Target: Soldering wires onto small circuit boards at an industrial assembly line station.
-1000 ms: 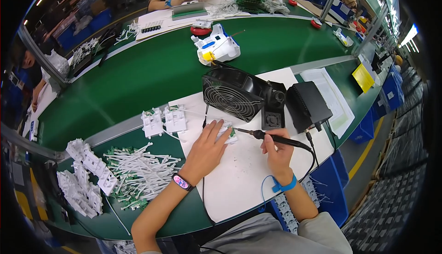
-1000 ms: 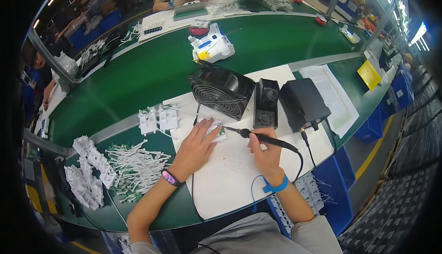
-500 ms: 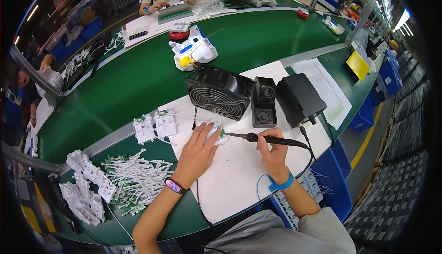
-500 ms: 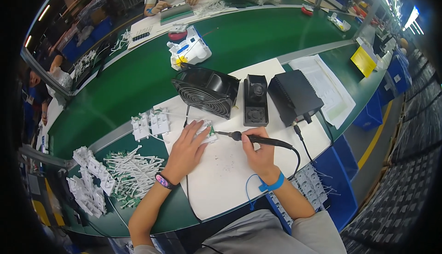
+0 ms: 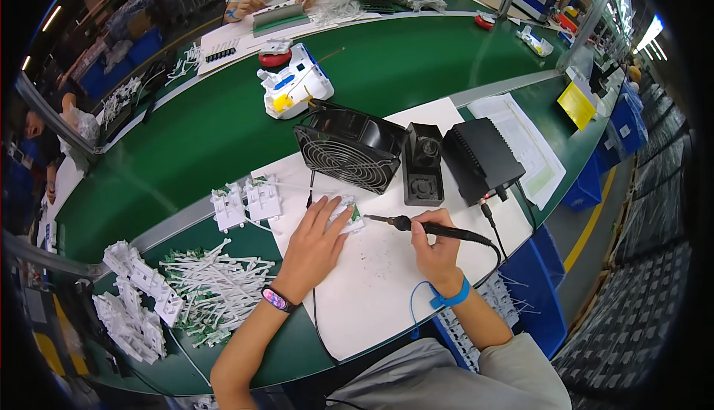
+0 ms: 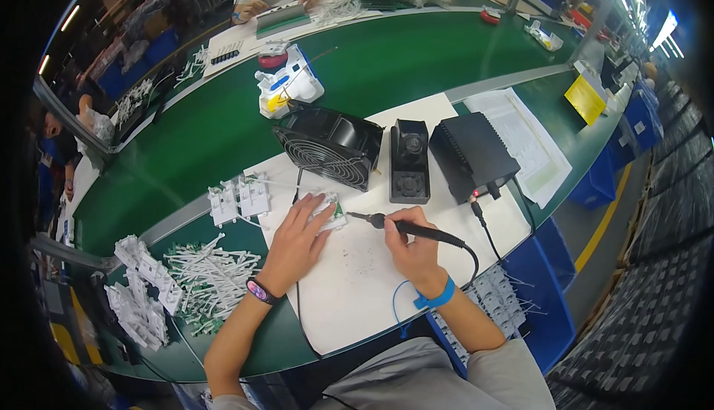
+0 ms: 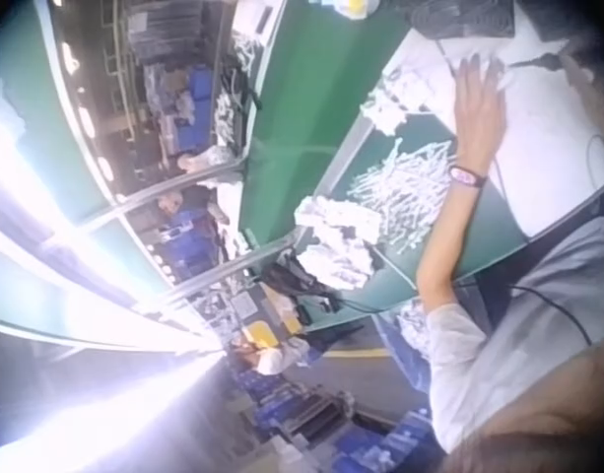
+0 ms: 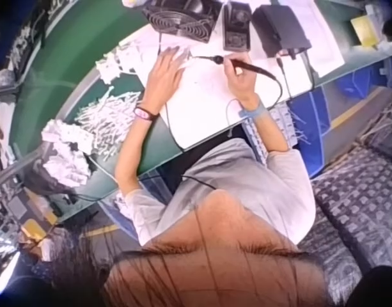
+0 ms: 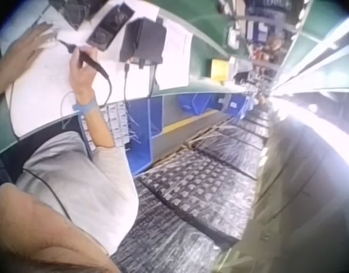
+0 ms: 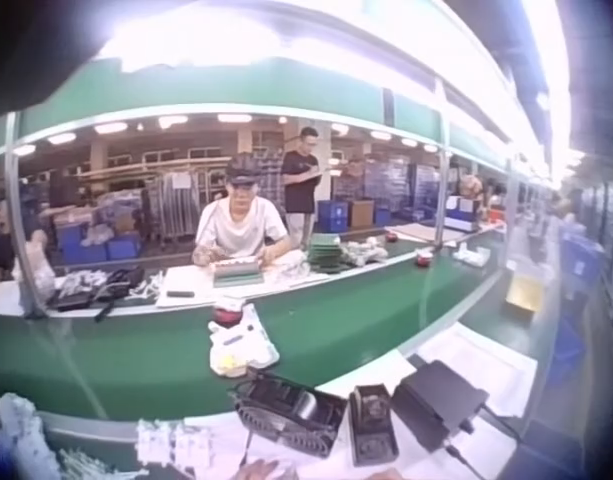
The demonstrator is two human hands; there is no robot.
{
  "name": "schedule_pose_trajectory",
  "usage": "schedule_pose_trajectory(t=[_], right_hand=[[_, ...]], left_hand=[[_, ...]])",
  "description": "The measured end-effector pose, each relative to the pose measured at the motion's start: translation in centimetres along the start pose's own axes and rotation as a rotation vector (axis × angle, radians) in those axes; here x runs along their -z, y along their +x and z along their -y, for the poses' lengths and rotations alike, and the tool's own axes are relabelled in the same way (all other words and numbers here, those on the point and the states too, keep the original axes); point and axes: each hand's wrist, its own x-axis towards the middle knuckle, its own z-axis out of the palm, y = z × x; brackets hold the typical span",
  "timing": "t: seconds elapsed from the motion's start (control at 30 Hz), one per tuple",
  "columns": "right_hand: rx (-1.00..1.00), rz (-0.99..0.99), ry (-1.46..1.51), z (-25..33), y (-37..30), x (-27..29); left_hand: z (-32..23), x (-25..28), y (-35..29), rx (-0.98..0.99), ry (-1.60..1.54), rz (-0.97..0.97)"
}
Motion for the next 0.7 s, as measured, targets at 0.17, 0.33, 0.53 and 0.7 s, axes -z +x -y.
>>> schedule_pose_trajectory(t=[0.17, 0.33, 0.53, 0.7], right_hand=[[0.134, -0.113, -0.011, 0.0, 0.2, 0.1], [0.101, -0.116, -0.024, 0.6, 0.2, 0.0], [0.160, -0.088, 0.012, -0.1, 0.1, 0.4], [0.181, -0.064, 0.026, 0.2, 0.0, 0.3]], left_hand=[[0.0, 0.3, 0.0, -0.027, 0.042, -0.010], [-1.3, 0.7, 0.1, 0.024, 0.078, 0.031], [-1.2, 0.3, -0.2, 0.059, 0.063, 0.031], [-0.7, 0.0, -1.5, 0.104, -0.050, 0.023]])
